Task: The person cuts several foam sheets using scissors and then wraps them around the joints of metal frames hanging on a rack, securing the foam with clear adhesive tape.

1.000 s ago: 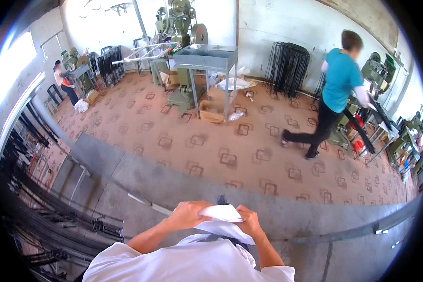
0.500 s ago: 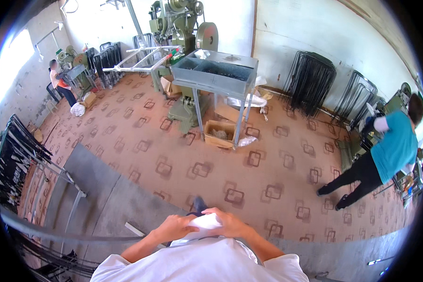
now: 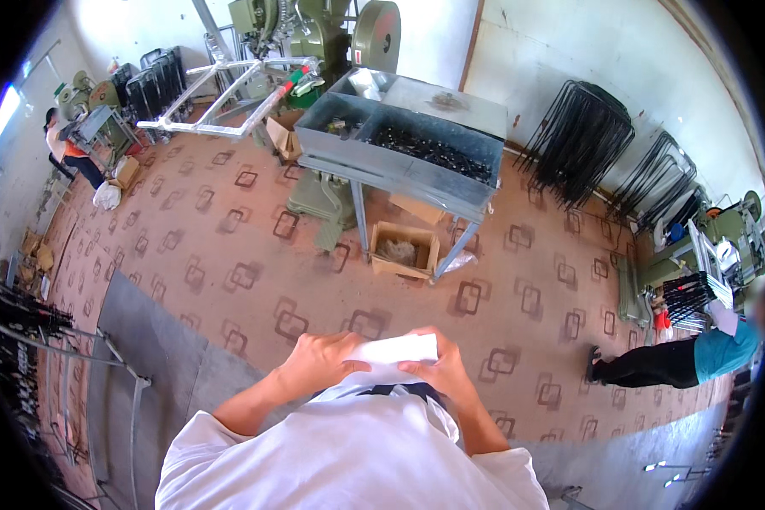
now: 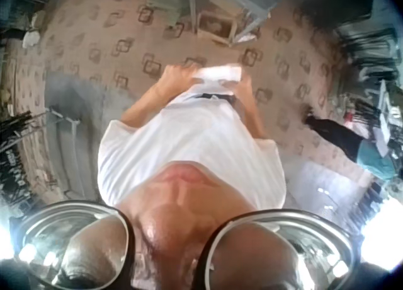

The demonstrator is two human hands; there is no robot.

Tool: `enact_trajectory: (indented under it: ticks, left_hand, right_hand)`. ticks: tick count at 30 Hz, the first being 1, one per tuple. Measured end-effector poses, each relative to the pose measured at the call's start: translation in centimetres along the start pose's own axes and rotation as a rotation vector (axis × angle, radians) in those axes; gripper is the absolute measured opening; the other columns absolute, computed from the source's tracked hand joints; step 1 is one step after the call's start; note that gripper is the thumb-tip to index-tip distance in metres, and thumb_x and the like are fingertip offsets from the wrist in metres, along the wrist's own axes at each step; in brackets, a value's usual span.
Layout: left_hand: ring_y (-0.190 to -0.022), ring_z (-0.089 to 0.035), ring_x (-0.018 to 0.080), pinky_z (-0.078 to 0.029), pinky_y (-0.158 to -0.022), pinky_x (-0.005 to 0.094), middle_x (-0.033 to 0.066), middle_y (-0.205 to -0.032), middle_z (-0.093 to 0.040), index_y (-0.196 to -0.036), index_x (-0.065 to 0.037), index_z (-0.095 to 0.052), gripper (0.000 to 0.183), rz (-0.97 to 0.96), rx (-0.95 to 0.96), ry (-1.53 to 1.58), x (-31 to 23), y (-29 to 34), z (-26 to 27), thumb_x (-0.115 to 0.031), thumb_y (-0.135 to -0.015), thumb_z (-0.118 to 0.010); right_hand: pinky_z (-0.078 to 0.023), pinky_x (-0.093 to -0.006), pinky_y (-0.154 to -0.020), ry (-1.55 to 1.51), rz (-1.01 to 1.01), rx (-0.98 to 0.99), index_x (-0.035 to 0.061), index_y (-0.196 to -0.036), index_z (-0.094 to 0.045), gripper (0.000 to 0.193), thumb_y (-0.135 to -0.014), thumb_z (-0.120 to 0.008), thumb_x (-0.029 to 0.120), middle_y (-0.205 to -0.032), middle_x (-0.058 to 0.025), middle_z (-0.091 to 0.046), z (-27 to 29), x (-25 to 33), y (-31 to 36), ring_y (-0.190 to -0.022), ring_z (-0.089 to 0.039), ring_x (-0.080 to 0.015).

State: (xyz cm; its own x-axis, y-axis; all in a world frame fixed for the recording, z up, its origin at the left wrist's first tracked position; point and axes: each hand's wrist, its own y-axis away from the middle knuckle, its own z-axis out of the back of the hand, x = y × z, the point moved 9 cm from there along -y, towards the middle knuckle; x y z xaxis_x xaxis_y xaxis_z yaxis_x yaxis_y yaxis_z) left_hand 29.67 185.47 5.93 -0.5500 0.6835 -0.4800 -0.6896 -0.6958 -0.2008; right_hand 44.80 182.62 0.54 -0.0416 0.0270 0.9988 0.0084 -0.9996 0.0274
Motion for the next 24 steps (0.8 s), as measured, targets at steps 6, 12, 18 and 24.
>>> enact_trajectory:
  ticks: [6,12,18,24]
  left_hand:
    - [-0.067,-0.058,0.029,-0.045,-0.056,0.0381,0.0118,-0.071,-0.06,-0.082,-0.007,-0.056,0.034,0.14,0.323,0.141,7.6,-5.0,2.2,-0.039,-0.072,-0.058]
    - [-0.065,-0.057,0.0294,-0.044,-0.056,0.0362,0.011,-0.068,-0.059,-0.082,-0.007,-0.06,0.038,0.25,0.378,0.171,14.3,-10.2,4.8,-0.041,-0.066,-0.064]
    - [-0.088,-0.056,0.0264,-0.043,-0.075,0.0353,0.0122,-0.095,-0.059,-0.107,-0.004,-0.051,0.06,0.446,0.385,0.588,22.4,-17.5,8.4,-0.047,-0.068,-0.063]
    - [-0.105,-0.047,0.0203,-0.037,-0.088,0.035,0.0117,-0.114,-0.048,-0.122,0.001,-0.034,0.083,0.486,-0.314,1.371,31.7,-21.7,7.4,-0.032,-0.059,-0.077]
  right_hand:
    - [-0.043,-0.0234,-0.065,-0.217,-0.116,0.082,0.0009,-0.09,-0.055,0.037,-0.058,-0.074,0.003,-0.081,-0.0035,-0.059,-2.8,0.6,-9.2,-0.074,-0.053,-0.0083]
    - [-0.043,-0.0226,-0.069,-0.198,-0.125,0.418,0.0015,-0.096,-0.057,0.034,-0.065,-0.071,0.004,-0.086,-0.0035,-0.059,-4.9,1.0,-19.6,-0.08,-0.054,-0.0087]
    - [-0.043,-0.0235,-0.073,-0.308,-0.078,0.399,0.0006,-0.096,-0.06,0.032,-0.066,-0.069,0.005,-0.091,-0.0045,-0.06,-4.2,1.2,-32.3,-0.082,-0.054,-0.0104]
    - [-0.045,-0.0244,-0.067,-0.516,-0.099,-0.034,-0.0004,-0.089,-0.058,0.026,-0.065,-0.068,0.002,-0.083,-0.0049,-0.06,0.6,-2.2,-42.7,-0.074,-0.055,-0.0102]
